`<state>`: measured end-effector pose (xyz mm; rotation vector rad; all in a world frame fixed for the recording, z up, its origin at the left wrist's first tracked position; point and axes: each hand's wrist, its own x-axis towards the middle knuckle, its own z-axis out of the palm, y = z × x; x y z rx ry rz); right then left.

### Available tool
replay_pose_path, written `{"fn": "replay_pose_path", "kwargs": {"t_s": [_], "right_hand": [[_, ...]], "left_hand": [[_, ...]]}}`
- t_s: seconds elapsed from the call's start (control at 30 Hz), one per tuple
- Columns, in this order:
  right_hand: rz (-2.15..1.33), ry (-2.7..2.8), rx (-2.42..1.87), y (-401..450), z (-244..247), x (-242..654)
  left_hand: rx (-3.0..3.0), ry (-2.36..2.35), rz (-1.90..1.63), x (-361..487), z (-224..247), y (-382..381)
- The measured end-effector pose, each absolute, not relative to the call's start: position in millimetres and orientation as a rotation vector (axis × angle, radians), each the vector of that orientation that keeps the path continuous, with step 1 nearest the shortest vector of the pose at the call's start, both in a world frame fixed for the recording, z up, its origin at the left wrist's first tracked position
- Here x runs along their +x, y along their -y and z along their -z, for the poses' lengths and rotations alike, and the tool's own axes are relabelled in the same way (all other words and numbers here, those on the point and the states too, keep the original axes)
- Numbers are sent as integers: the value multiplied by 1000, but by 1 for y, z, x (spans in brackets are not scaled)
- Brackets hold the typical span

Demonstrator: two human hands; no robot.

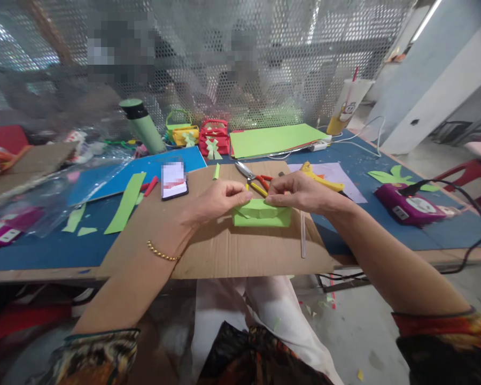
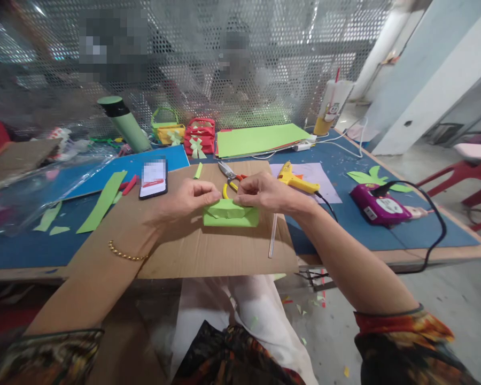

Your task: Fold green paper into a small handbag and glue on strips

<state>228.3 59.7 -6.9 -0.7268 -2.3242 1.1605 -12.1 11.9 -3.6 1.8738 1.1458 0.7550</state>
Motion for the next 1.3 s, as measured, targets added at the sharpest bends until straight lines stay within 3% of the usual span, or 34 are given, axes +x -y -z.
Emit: {"fn": "replay_pose_path", "kwargs": {"t_s": [1.3], "right_hand": [[-1106,2393,-638,-54,6,225]], "left_hand": [[1786,-1046,-772,7,0,2]]}}
